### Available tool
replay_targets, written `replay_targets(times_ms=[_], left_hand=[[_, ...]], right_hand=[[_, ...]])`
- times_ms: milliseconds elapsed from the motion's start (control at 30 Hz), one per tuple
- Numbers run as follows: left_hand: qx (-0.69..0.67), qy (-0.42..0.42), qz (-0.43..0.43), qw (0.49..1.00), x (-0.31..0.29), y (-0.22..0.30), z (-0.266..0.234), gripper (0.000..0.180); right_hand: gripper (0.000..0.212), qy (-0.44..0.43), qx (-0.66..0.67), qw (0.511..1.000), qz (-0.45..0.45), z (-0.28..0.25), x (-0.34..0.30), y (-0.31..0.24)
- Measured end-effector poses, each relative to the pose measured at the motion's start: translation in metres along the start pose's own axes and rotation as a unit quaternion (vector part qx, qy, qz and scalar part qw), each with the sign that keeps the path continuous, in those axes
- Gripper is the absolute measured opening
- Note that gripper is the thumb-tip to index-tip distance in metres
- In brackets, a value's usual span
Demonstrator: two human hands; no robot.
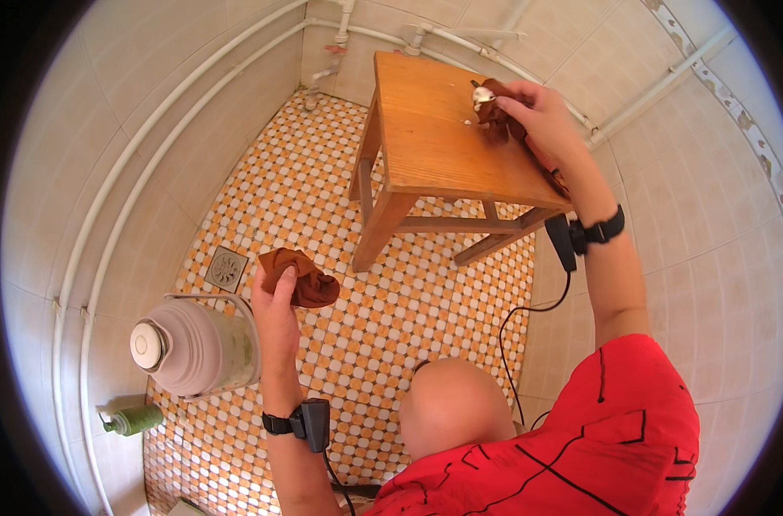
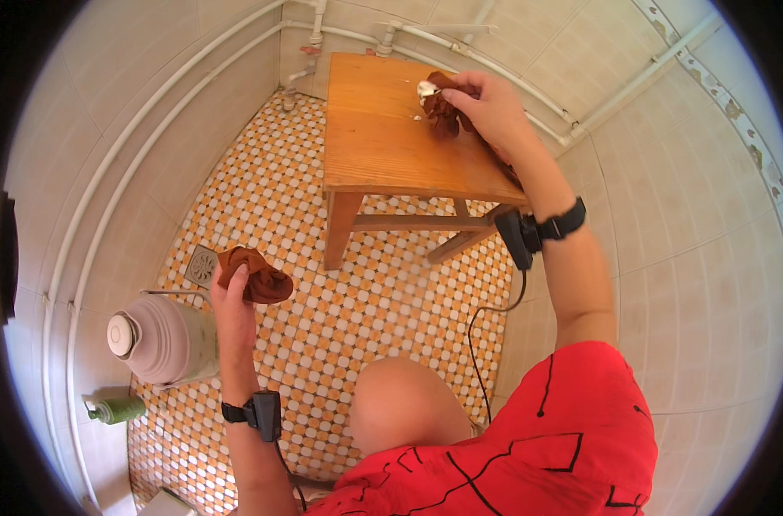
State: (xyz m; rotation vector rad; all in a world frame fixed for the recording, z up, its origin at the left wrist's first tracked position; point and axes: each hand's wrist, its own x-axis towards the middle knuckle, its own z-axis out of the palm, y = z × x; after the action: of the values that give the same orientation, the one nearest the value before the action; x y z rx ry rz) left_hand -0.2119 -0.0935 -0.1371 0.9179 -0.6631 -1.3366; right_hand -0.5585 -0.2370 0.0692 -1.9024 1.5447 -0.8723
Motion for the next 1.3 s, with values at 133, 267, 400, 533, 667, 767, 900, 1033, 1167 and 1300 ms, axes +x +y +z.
replay_targets(times_ms=[133, 267, 400, 533, 667, 767, 900, 1033, 1167, 1300], left_hand=[[0.002, -0.001, 0.032, 0.999, 0.003, 0.012, -0.005, 0.026], [-0.030, 0.026, 0.065, 0.997, 0.003, 0.017, -0.012, 0.027], [-0.050, 0.070, 0.082, 0.993, -0.001, 0.030, -0.016, 0.028], [0.018, 0.048, 0.099, 0.994, 0.002, 0.051, -0.006, 0.028], [0.196, -0.012, 0.120, 0.973, 0.026, 0.094, 0.050, 0.030], [0.323, -0.092, 0.175, 0.925, 0.067, 0.118, 0.091, 0.028], [0.320, -0.234, 0.214, 0.893, 0.098, 0.134, 0.169, 0.020], [0.445, -0.301, 0.295, 0.790, 0.127, 0.117, 0.223, 0.016], [0.558, -0.343, 0.409, 0.636, 0.150, 0.098, 0.259, 0.019], [0.592, -0.439, 0.382, 0.558, 0.167, 0.087, 0.279, 0.018]], right_hand=[[0.016, -0.005, 0.263, 0.964, -0.042, 0.038, -0.043, -0.062], [0.022, -0.127, 0.351, 0.927, -0.051, 0.093, -0.073, -0.089], [0.037, -0.279, 0.432, 0.858, -0.008, 0.133, -0.084, -0.087], [0.030, -0.247, 0.546, 0.801, -0.020, 0.125, -0.093, -0.065], [0.032, -0.081, 0.572, 0.812, -0.086, 0.064, -0.096, -0.031], [0.028, -0.007, 0.544, 0.834, -0.096, 0.031, -0.092, -0.026], [0.026, 0.104, 0.518, 0.849, -0.028, 0.016, -0.090, -0.005], [0.025, 0.120, 0.526, 0.842, 0.001, 0.017, -0.090, 0.009], [0.030, 0.113, 0.566, 0.816, 0.002, 0.022, -0.088, 0.024], [0.035, 0.123, 0.597, 0.793, 0.001, 0.021, -0.089, 0.029]])
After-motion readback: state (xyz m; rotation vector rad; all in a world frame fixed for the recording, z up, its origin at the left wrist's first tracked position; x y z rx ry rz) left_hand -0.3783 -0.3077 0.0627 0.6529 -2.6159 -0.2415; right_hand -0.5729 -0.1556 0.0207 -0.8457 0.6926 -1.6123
